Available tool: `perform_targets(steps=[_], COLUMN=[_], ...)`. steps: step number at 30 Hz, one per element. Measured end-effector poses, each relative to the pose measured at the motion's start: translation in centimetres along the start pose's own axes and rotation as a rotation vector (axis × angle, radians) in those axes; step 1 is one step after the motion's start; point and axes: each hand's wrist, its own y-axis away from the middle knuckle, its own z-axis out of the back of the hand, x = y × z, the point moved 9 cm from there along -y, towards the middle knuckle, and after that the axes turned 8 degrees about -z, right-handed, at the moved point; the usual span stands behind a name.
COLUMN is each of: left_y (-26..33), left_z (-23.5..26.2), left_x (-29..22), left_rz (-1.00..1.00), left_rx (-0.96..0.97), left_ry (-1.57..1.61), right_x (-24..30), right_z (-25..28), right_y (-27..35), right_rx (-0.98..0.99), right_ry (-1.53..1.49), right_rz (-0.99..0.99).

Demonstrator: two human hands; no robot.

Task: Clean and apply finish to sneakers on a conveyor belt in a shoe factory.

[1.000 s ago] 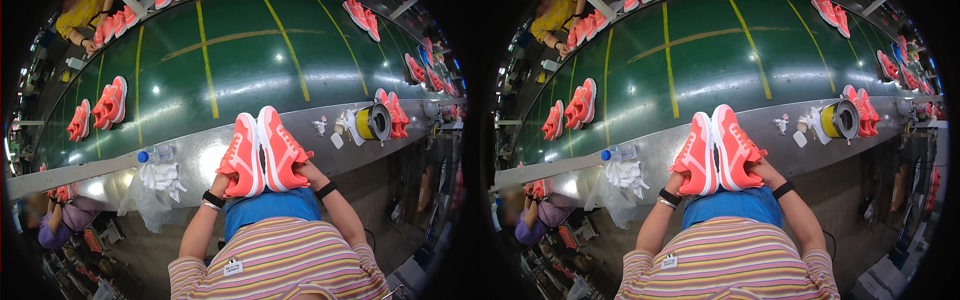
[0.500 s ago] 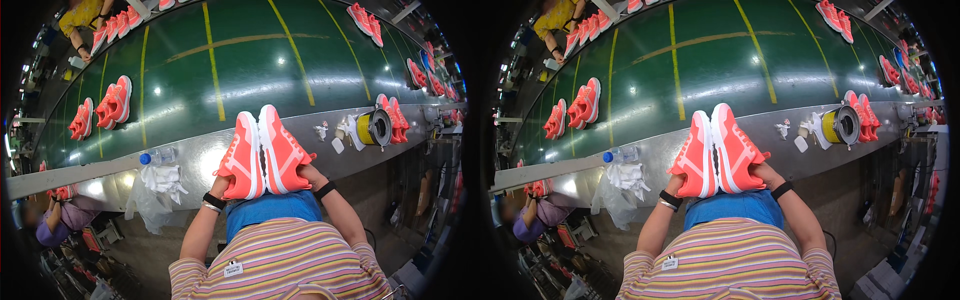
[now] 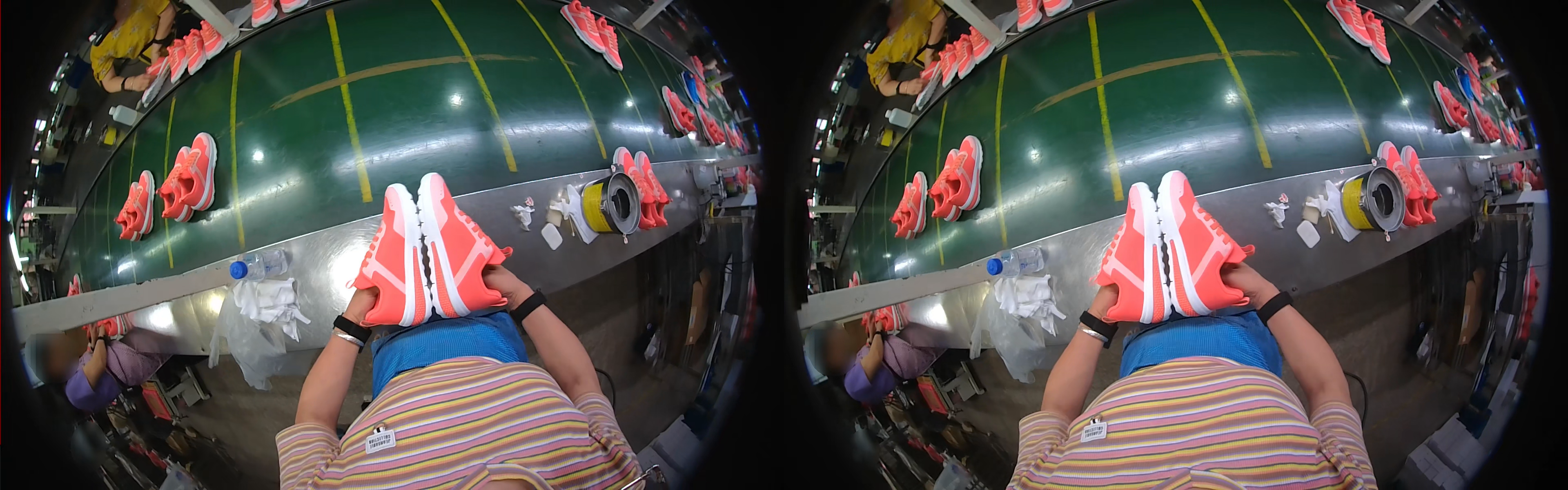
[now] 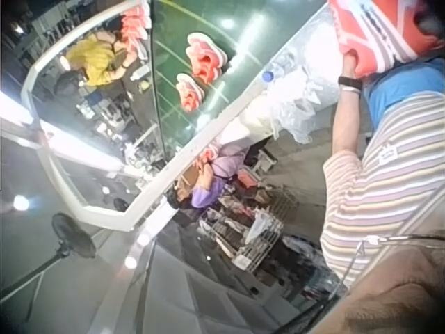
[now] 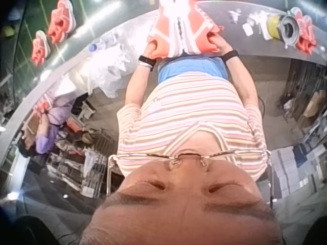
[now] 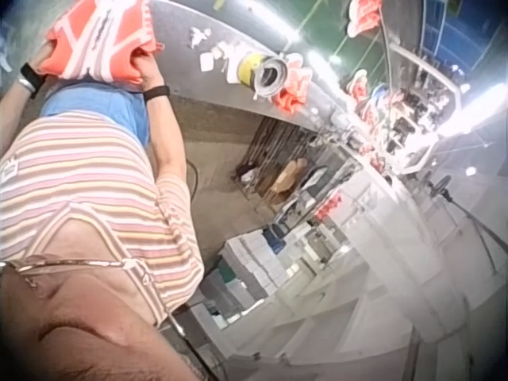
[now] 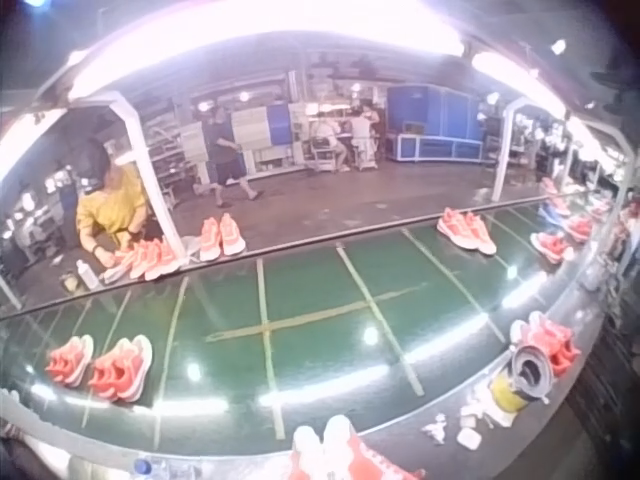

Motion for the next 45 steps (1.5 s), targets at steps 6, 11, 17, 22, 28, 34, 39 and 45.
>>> perform_targets(steps=[6, 11, 17, 22, 28, 34, 39, 45], left_y=[-1.2, 0.0, 4.9, 4.3, 5.7, 9.1, 9.0, 9.1], left_z=[4.2, 5.0, 2.4, -0.5, -7.4, -8.9, -8.9, -8.5], left_x=[1.1, 0.6, -0.9, -0.2, -3.9, -3.1, -3.6, -3.0], left_rz=[-0.145, -0.102, -0.267, -0.253, -0.23, -0.187, -0.242, -0.172], left_rx=[0.066, -0.277, -0.416, -0.114, -0.204, -0.177, -0.111, -0.059], left_ry=[-0.587, -0.589, -0.393, -1.275, -0.989, -0.777, -0.854, -0.88], right_x=[-0.6, 1.5, 4.4, 10.2, 11.4, 11.1, 8.0, 7.6], right_z=[0.0, 3.1, 10.8, 11.2, 12.9, -2.8, -10.5, -13.2], right_y=[-2.8, -0.8, 4.5, 2.8, 3.9, 7.0, 5.3, 3.0], right_rx=[-0.04, -0.226, -0.852, -0.947, -0.805, -0.172, 0.078, 0.056], right_ry=[0.194, 0.295, 0.789, 0.961, 0.424, 0.349, 0.642, 1.018], right_rz=[-0.078, 0.3, 0.615, 0.855, 0.839, 0.499, 0.444, 0.548])
